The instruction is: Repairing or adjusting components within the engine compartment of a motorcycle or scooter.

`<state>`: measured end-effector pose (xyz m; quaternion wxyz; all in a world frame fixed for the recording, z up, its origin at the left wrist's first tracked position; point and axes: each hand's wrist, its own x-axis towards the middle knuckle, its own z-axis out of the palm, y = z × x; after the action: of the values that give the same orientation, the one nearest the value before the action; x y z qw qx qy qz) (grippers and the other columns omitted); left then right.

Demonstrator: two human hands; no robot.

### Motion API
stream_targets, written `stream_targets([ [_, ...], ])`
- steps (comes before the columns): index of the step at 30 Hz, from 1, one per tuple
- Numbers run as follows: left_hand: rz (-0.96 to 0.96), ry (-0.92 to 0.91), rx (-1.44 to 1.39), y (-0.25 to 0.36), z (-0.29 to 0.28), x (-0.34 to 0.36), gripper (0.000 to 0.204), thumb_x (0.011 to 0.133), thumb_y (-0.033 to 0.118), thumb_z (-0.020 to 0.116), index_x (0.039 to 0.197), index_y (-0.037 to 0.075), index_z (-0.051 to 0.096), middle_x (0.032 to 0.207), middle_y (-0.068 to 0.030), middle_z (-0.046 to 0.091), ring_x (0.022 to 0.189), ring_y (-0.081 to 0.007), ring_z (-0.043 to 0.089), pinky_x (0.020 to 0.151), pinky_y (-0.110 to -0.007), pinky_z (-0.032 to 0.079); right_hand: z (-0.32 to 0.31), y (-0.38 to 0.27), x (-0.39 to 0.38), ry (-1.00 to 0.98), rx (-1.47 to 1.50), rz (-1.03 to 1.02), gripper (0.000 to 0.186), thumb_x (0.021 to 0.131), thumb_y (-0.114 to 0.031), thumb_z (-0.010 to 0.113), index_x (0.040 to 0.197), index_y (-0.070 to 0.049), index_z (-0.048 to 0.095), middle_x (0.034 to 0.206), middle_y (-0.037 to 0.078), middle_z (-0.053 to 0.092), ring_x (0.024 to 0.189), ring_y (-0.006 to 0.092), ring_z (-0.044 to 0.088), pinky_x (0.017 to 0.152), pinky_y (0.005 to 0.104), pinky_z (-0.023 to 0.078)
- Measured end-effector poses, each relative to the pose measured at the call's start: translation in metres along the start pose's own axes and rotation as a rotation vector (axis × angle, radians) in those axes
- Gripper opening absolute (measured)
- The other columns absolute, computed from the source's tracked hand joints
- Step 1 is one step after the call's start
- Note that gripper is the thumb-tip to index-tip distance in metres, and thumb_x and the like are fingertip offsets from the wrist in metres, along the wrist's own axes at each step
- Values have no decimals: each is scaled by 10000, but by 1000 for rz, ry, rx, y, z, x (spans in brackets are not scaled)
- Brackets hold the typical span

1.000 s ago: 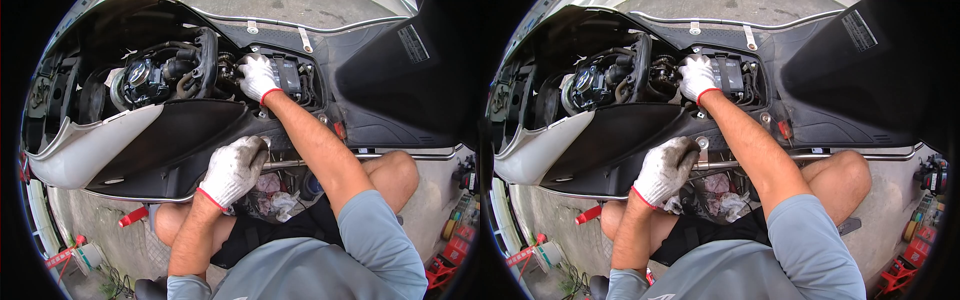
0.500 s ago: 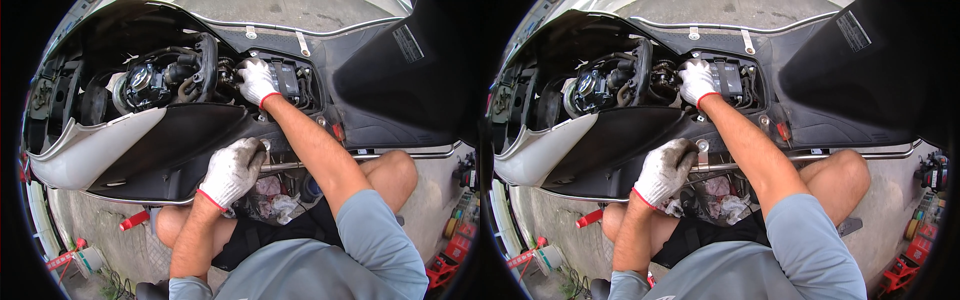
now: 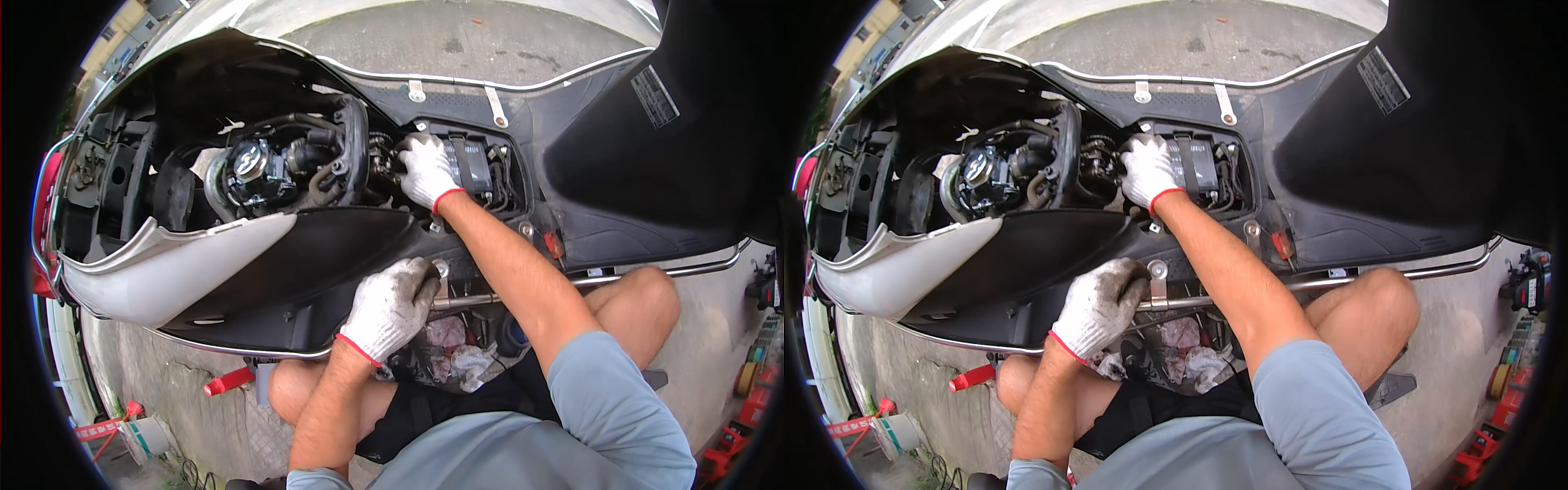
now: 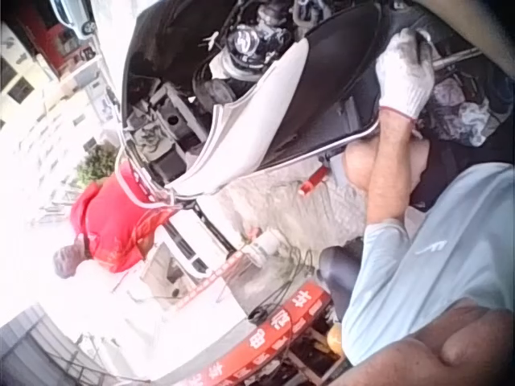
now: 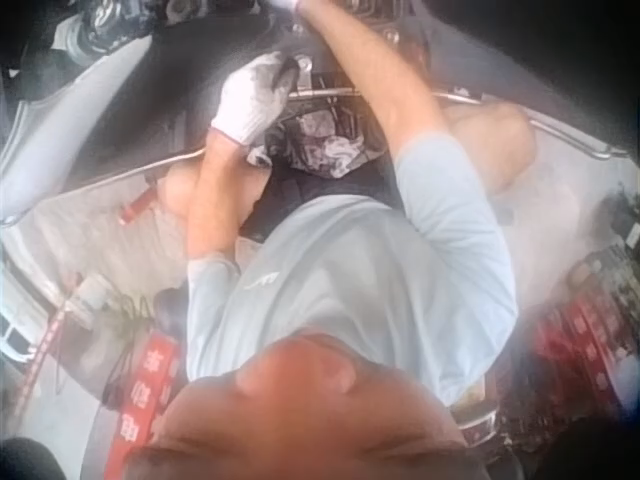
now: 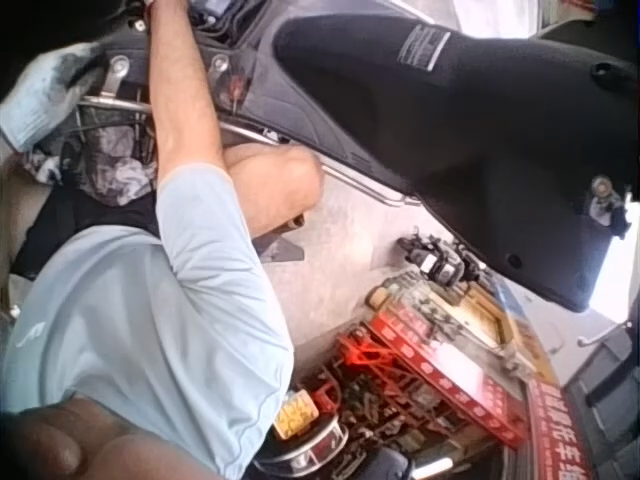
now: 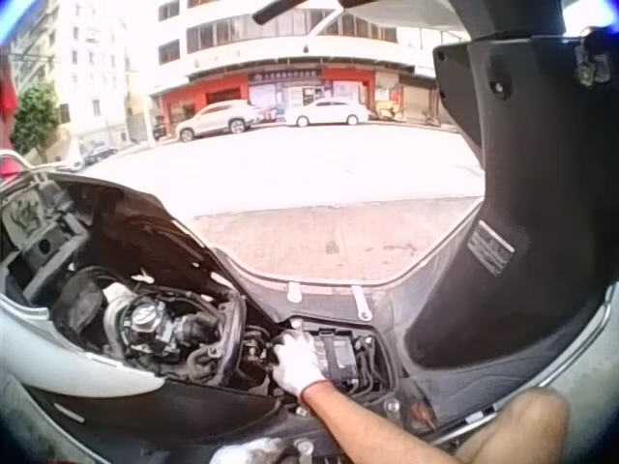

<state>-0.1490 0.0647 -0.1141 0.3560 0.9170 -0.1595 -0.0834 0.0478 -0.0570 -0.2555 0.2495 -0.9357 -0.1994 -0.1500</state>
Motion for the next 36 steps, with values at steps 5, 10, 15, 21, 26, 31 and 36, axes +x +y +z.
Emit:
stream_targets([
  [5, -37, -22, 27, -4, 1, -2, 245, 924, 182, 643, 1082, 2, 691, 1037, -224, 700, 964, -412, 679, 835, -454, 551, 2, 6, -5, -1, 66, -31, 313, 732, -136, 685, 1029, -58, 745, 1241, 142, 611, 1276, 346, 496, 1146, 555, 307],
  [10, -11, 15, 109, -22, 9, 0, 207, 927, 189, 645, 1041, 22, 690, 994, -214, 698, 957, -407, 671, 827, -465, 541, -51, 17, 14, -289, 161, -22, 270, 850, -209, 666, 1072, -79, 745, 1154, 171, 669, 1160, 380, 589, 1019, 431, 489],
  [15, 0, -2, 102, -19, 8, 4, 229, 931, 233, 632, 1005, 19, 666, 974, -199, 698, 951, -402, 669, 836, -481, 542, -159, 22, 33, -390, 30, -78, 281, 903, -271, 625, 1065, -69, 733, 1029, 201, 729, 987, 387, 687, 897, 466, 536],
  [21, 19, 18, 123, -19, 8, -1, 216, 925, 198, 645, 1028, 15, 692, 1019, -219, 701, 982, -399, 672, 837, -454, 547, -258, -36, -12, -625, -105, -114, 248, 902, -249, 633, 988, -28, 706, 973, 213, 701, 942, 395, 665, 836, 468, 532],
  [26, 29, -94, 51, -2, 13, -18, 216, 908, 196, 652, 1048, 37, 694, 923, -192, 688, 829, -394, 688, 711, -471, 563, -242, -56, -65, -746, -54, -428, 254, 888, -292, 644, 939, -45, 666, 865, 175, 649, 855, 382, 647, 775, 493, 517],
  [31, 87, -237, -176, -5, 21, -50, 279, 903, 193, 663, 1154, 71, 668, 898, -140, 693, 778, -374, 691, 695, -463, 580, -214, -82, -62, -915, 74, -526, 260, 859, -307, 685, 951, -69, 636, 862, 113, 606, 821, 321, 623, 740, 450, 512],
  [36, -82, -185, -402, -7, 19, -40, 133, 897, 171, 611, 934, 58, 670, 865, -162, 669, 795, -372, 661, 727, -469, 540, -191, -68, -47, -1137, 264, -338, 270, 878, -320, 671, 966, -65, 671, 924, 128, 649, 875, 337, 655, 768, 463, 538],
])
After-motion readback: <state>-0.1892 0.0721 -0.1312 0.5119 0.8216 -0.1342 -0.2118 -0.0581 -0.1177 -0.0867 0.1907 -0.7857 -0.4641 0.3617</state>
